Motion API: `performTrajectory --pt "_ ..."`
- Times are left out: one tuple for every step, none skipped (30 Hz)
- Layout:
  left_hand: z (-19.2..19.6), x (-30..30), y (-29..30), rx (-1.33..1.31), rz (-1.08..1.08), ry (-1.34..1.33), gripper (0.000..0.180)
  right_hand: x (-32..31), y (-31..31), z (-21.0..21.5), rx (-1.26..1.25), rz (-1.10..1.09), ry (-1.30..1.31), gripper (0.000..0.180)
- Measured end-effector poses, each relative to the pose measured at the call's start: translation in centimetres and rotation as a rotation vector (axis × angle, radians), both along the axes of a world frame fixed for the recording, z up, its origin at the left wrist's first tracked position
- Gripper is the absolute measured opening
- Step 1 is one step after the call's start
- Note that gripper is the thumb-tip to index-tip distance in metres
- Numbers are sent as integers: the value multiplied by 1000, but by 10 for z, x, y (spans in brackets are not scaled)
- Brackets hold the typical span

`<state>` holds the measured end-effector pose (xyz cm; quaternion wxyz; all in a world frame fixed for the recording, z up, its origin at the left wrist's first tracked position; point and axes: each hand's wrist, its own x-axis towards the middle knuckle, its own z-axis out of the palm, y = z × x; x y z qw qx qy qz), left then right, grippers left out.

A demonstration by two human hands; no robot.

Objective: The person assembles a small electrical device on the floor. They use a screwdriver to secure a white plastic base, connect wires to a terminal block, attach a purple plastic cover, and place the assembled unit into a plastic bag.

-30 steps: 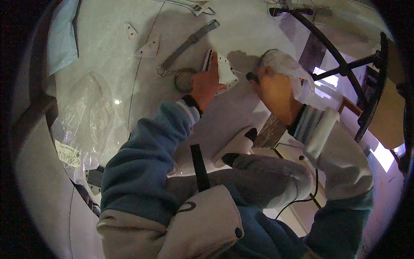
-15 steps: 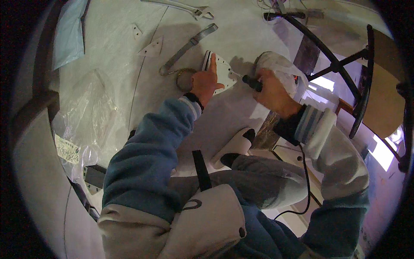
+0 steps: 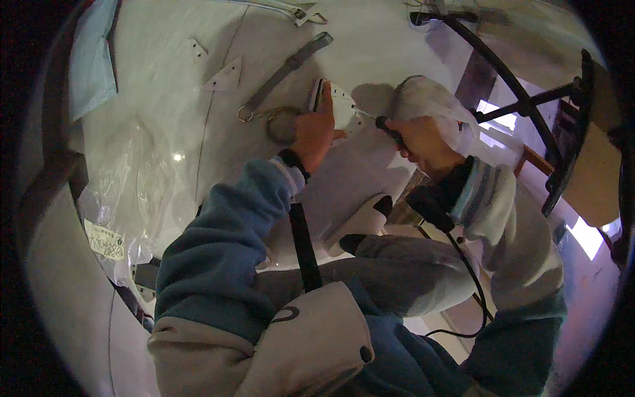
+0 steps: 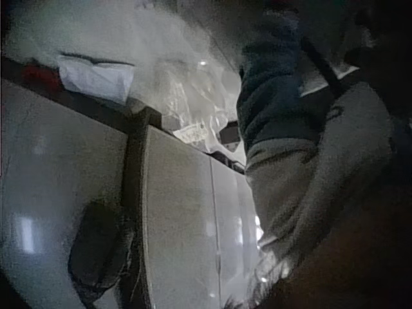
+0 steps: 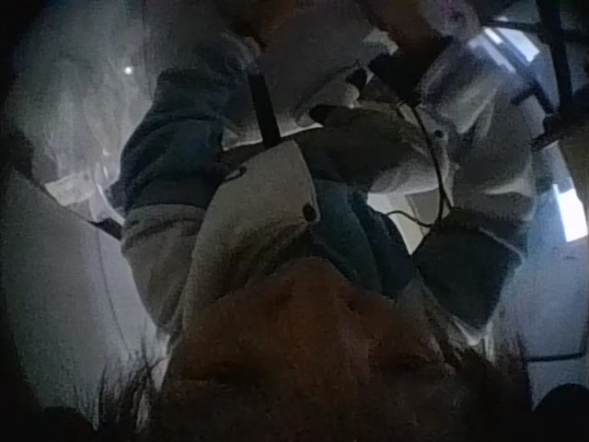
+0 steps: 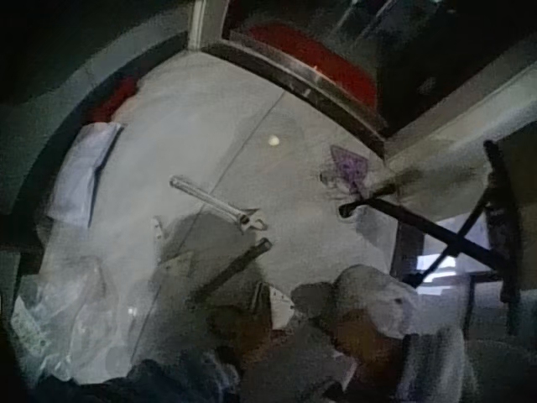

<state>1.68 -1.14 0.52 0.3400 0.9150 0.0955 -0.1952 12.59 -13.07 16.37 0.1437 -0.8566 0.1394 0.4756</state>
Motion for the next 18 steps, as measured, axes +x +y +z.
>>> performTrajectory --pt "4 0 1 6 4 -12 119 4 -1 1 69 -357 186 29" --pt "8 -1 2 14 7 -11 119 6 -1 2 51 -385 179 28" --pt "12 -2 3 56 -21 -5 119 6 -2 5 57 -415 162 27" --pt "15 -2 4 99 -48 8 119 7 -2 8 76 -445 171 26" --pt "18 -2 6 150 -60 1 120 5 -2 10 48 -307 119 25" --pt "19 -3 7 128 -53 -14 120 3 -3 13 31 -174 97 25" --pt "20 -5 8 112 -42 -45 120 -1 -4 14 9 -47 80 24" --pt "20 -6 7 95 -40 -52 120 -9 -6 15 39 305 -156 24" --pt "20 -6 7 106 -30 -44 119 -18 -9 15 66 655 -397 23" --pt "18 -5 6 117 -27 -16 119 -24 -13 15 32 978 -573 23" --pt "17 -4 4 100 -24 8 119 -28 -17 16 22 1198 -656 24" --pt "15 -3 3 118 -25 0 120 -30 -20 16 -45 1394 -666 26" --pt "14 -3 3 111 -23 -11 120 -31 -22 16 -88 1594 -710 27" --pt "13 -3 3 106 -18 -19 121 -31 -22 15 -100 1601 -652 27" --pt "13 -2 3 120 -25 -10 121 -30 -22 14 -83 1614 -635 27" --pt "13 -2 3 132 -35 0 121 -28 -20 12 -53 1625 -669 26" --pt "14 -2 3 130 -47 31 121 -26 -17 10 -95 1550 -585 27" --pt "15 -1 3 130 -50 26 120 -24 -13 8 -128 1472 -558 27"
